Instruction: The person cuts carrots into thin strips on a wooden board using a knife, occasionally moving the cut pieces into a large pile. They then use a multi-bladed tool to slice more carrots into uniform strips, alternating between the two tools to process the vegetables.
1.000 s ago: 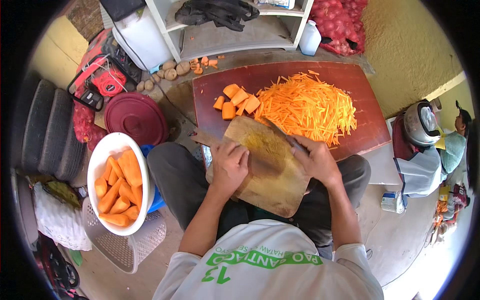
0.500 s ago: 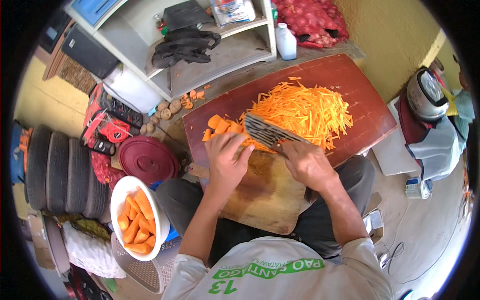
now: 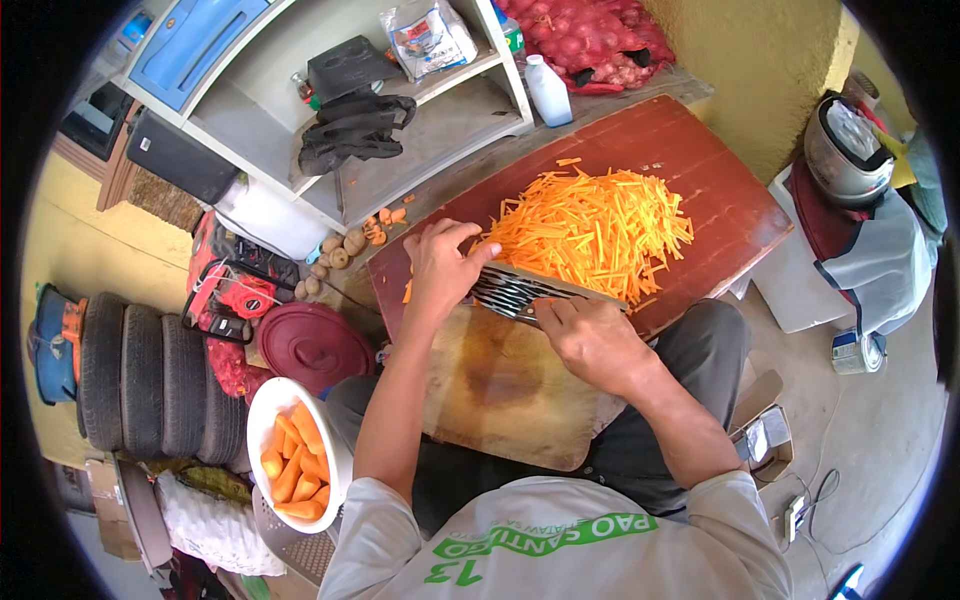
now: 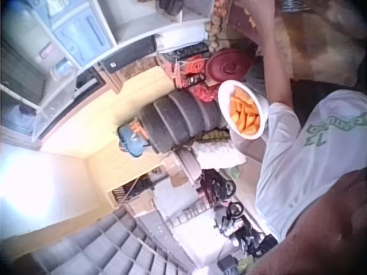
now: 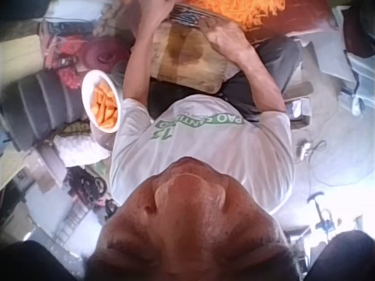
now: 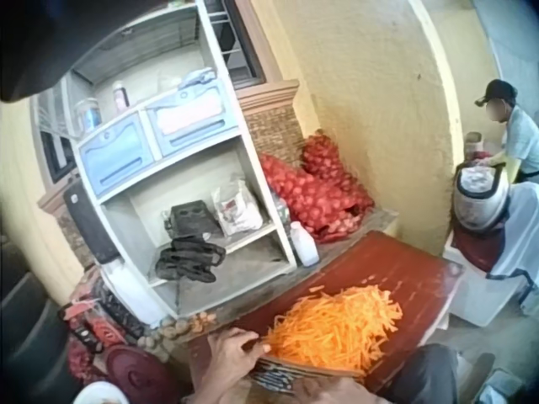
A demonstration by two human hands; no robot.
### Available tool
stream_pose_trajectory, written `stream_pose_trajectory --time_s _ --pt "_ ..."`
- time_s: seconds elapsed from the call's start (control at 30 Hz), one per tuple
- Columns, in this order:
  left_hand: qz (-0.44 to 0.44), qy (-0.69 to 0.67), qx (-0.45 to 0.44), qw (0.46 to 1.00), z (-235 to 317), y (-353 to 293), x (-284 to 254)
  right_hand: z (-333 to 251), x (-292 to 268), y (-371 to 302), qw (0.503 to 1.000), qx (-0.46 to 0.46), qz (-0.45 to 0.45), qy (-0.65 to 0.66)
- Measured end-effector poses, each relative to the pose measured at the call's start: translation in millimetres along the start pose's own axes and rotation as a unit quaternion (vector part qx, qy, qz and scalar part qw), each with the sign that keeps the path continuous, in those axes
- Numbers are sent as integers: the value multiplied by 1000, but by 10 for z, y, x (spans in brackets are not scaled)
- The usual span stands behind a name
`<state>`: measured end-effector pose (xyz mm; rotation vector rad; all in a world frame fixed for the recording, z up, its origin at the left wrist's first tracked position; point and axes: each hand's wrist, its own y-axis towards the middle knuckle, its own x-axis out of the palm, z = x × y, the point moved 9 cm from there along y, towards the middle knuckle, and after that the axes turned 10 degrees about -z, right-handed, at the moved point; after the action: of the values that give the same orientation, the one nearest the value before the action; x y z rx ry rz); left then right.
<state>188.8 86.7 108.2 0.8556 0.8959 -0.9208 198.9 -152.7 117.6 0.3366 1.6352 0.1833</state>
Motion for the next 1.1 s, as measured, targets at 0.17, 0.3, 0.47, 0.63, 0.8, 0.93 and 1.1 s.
stream_pose_trajectory --time_s 0.17,0.3,0.47,0.63,0.8,0.93,1.1 --pt "-51 18 40 998 160 -209 95 -151 46 23 1000 -12 -23 -9" --pt "-68 87 42 993 213 -117 158 -256 39 13 999 -30 -18 -2" --pt "-12 81 35 996 68 -161 111 -322 81 20 999 -44 -22 -9" --pt "-23 -92 13 995 -89 -254 76 -342 149 13 997 -39 -57 -23" --pt "-27 39 99 994 362 -329 153 -371 111 1 998 -45 -32 -33" --pt "10 88 76 993 253 -276 114 -371 72 29 999 -49 -19 -13" --pt "64 62 59 994 88 -341 -22 -255 115 17 998 -37 -40 43"
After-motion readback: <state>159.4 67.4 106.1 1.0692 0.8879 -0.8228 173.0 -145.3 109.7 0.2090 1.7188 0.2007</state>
